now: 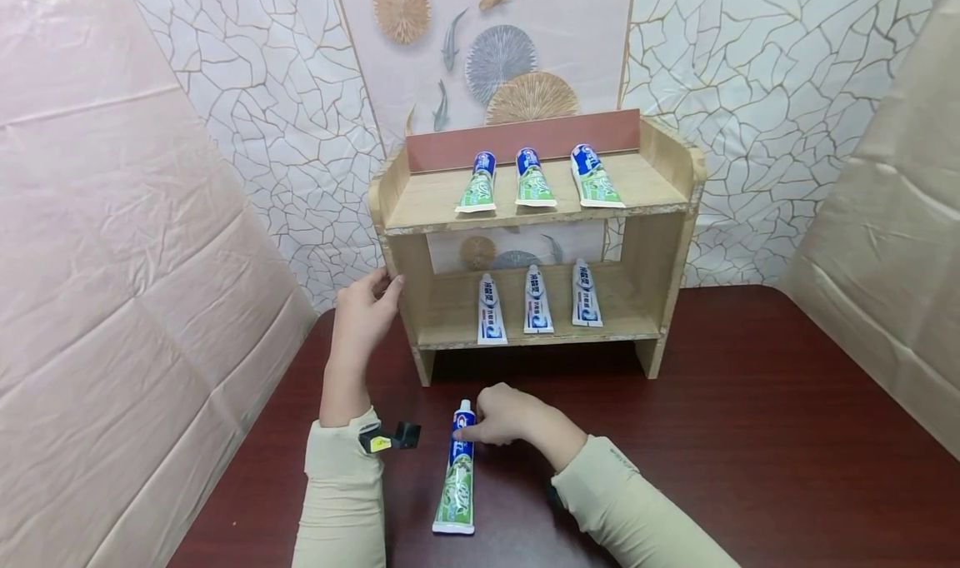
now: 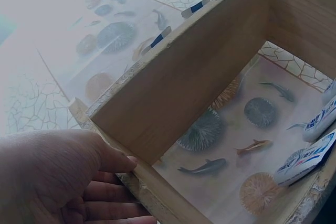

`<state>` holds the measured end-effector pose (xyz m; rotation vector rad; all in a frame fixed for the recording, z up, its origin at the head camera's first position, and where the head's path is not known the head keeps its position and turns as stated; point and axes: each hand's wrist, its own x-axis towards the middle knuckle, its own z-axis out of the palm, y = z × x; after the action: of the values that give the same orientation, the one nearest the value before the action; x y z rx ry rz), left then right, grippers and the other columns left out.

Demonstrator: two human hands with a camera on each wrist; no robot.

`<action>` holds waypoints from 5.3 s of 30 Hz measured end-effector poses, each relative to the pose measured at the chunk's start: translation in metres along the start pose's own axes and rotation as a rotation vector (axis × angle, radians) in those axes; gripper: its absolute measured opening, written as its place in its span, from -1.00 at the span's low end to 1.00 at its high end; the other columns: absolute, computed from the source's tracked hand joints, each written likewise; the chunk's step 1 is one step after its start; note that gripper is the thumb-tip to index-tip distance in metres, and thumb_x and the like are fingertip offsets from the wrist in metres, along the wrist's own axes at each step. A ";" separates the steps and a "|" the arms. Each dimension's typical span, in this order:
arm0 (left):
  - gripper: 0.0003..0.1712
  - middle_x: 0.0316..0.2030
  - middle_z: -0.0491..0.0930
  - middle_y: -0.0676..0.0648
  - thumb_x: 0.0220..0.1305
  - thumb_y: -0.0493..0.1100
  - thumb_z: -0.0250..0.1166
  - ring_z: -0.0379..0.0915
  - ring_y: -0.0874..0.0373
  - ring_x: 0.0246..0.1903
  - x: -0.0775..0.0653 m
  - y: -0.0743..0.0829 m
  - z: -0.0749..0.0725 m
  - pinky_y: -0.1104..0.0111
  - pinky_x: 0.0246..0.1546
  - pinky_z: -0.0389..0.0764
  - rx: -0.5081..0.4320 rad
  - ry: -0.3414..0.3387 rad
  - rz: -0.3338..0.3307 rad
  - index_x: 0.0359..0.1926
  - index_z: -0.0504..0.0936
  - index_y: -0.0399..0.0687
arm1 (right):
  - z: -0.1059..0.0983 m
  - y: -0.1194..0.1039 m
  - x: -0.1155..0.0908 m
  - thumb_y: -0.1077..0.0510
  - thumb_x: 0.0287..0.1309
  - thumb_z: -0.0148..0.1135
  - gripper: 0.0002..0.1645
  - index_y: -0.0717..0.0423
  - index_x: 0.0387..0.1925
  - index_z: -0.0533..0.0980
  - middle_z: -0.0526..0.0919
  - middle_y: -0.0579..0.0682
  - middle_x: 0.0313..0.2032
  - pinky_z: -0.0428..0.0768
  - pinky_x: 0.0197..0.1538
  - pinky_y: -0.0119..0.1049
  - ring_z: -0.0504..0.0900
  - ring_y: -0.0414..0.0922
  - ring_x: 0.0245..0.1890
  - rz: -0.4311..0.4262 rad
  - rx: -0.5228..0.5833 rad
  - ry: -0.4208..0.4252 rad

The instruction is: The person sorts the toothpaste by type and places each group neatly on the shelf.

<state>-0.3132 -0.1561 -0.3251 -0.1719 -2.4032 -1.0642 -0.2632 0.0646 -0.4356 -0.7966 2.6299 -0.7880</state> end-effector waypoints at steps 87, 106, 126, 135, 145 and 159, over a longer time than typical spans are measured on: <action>-0.47 0.03 0.69 -0.21 0.47 0.05 0.19 0.64 -0.04 0.05 0.000 0.000 -0.002 0.11 0.07 0.64 -0.004 -0.020 -0.014 0.26 0.57 -0.22 | 0.014 -0.001 0.009 -0.01 0.11 0.47 -0.67 0.02 -0.64 0.60 0.57 -0.10 -0.71 0.57 -0.61 -0.33 0.54 -0.20 -0.71 0.061 0.079 -0.001; -0.50 0.01 0.70 -0.20 0.46 0.03 0.20 0.65 -0.02 0.04 -0.001 -0.001 0.001 0.13 0.08 0.64 -0.015 -0.014 0.003 0.22 0.60 -0.21 | -0.012 -0.001 0.001 0.04 0.15 0.44 -0.70 0.08 -0.57 0.57 0.64 -0.01 -0.63 0.61 -0.55 -0.32 0.71 0.05 -0.57 0.008 0.150 0.036; -0.51 0.01 0.70 -0.18 0.46 0.05 0.20 0.64 0.00 0.05 0.001 -0.001 -0.001 0.15 0.11 0.62 -0.002 -0.005 0.011 0.21 0.62 -0.19 | -0.039 -0.012 0.002 0.02 0.20 0.41 -0.59 0.06 -0.63 0.45 0.66 -0.10 -0.61 0.58 -0.53 -0.30 0.63 -0.16 -0.61 -0.087 0.092 0.106; -0.50 0.01 0.70 -0.17 0.46 0.05 0.20 0.65 0.01 0.04 0.002 -0.002 -0.001 0.15 0.11 0.62 -0.004 -0.004 0.008 0.21 0.61 -0.19 | -0.062 -0.022 0.002 0.02 0.20 0.41 -0.60 0.07 -0.60 0.44 0.68 -0.04 -0.55 0.56 -0.49 -0.33 0.56 -0.23 -0.60 -0.112 0.084 0.128; -0.52 0.01 0.70 -0.17 0.46 0.03 0.21 0.66 0.02 0.03 0.001 -0.001 0.000 0.17 0.08 0.64 -0.017 -0.003 -0.005 0.21 0.62 -0.18 | -0.091 -0.037 0.002 -0.02 0.19 0.41 -0.72 0.03 -0.50 0.57 0.70 -0.16 -0.51 0.52 -0.46 -0.34 0.51 -0.27 -0.58 -0.131 0.021 0.169; -0.54 -0.01 0.71 -0.18 0.45 0.00 0.23 0.67 0.00 0.01 0.002 -0.001 0.000 0.17 0.05 0.66 -0.012 0.011 0.014 0.18 0.63 -0.22 | -0.129 -0.060 0.002 -0.04 0.23 0.38 -0.71 0.13 -0.29 0.66 0.74 -0.09 -0.41 0.66 -0.37 -0.31 0.65 -0.22 -0.47 -0.126 -0.044 0.193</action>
<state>-0.3154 -0.1571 -0.3246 -0.1862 -2.3833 -1.0709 -0.2915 0.0757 -0.2960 -0.9505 2.7972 -0.8830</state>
